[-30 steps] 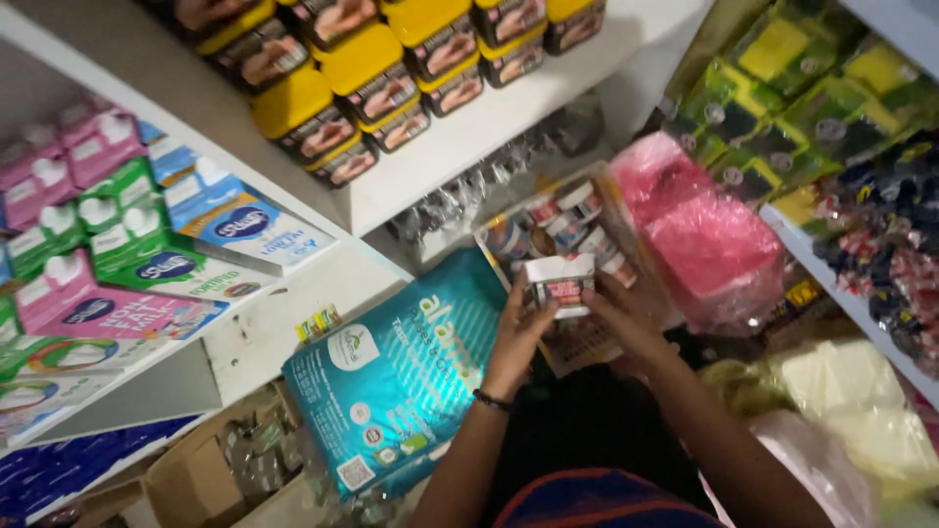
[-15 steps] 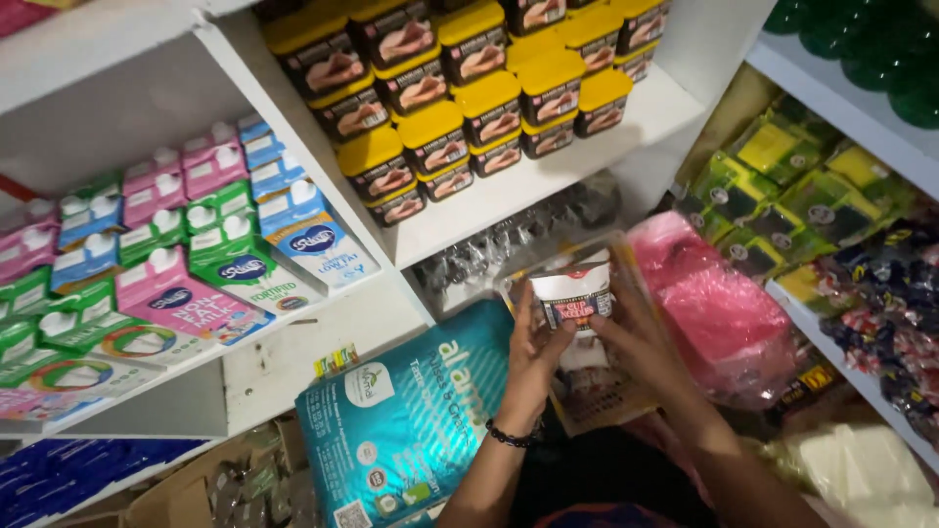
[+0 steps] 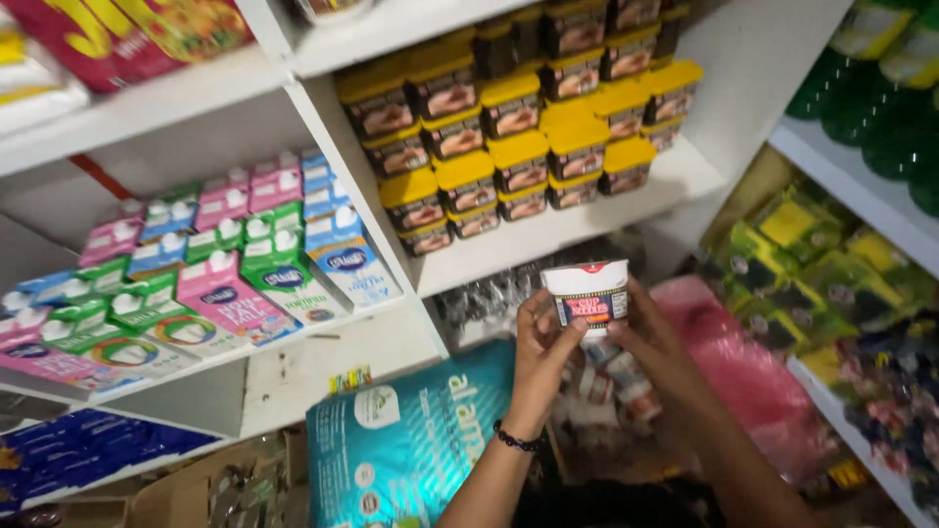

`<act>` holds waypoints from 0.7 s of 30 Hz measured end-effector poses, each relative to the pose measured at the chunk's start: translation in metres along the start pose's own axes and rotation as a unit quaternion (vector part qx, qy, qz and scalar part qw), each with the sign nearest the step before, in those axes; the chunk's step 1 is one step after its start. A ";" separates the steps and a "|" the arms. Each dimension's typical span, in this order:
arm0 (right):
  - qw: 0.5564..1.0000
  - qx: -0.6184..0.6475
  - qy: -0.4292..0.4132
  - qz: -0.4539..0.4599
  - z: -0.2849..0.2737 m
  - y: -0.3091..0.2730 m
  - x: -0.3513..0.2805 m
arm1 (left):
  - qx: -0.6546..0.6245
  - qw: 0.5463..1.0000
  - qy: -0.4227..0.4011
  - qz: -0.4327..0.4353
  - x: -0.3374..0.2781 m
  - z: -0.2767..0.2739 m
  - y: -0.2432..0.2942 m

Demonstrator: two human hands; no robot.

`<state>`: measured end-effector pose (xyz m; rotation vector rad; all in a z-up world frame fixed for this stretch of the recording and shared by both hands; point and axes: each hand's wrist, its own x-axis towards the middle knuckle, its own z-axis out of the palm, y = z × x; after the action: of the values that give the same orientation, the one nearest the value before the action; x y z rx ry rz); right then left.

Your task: Stocking and organizing cup noodles on a grocery store shelf from a basket.

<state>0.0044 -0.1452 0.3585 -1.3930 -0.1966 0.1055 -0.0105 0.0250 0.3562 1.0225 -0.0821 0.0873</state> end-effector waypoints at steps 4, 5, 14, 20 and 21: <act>0.995 0.070 -0.065 -0.017 0.000 -0.038 0.012 | -0.002 0.999 -0.021 0.024 0.015 0.009 0.011; 0.995 0.070 -0.071 -0.022 -0.008 -0.035 0.021 | 0.000 0.999 -0.021 0.032 0.018 0.013 0.017; 0.985 -0.018 -0.090 -0.146 -0.027 -0.094 0.082 | 0.110 0.976 -0.110 0.153 0.059 0.051 0.096; 0.975 -0.011 -0.076 -0.208 -0.007 -0.176 0.105 | 0.247 0.939 -0.068 0.229 0.083 0.083 0.147; 0.962 0.008 -0.098 -0.256 -0.007 -0.185 0.111 | 0.255 0.933 -0.060 0.245 0.089 0.088 0.154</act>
<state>0.1065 -0.1634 0.5473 -1.2760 -0.7132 -0.1850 0.0583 0.0330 0.5421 1.5090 -0.4455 0.5249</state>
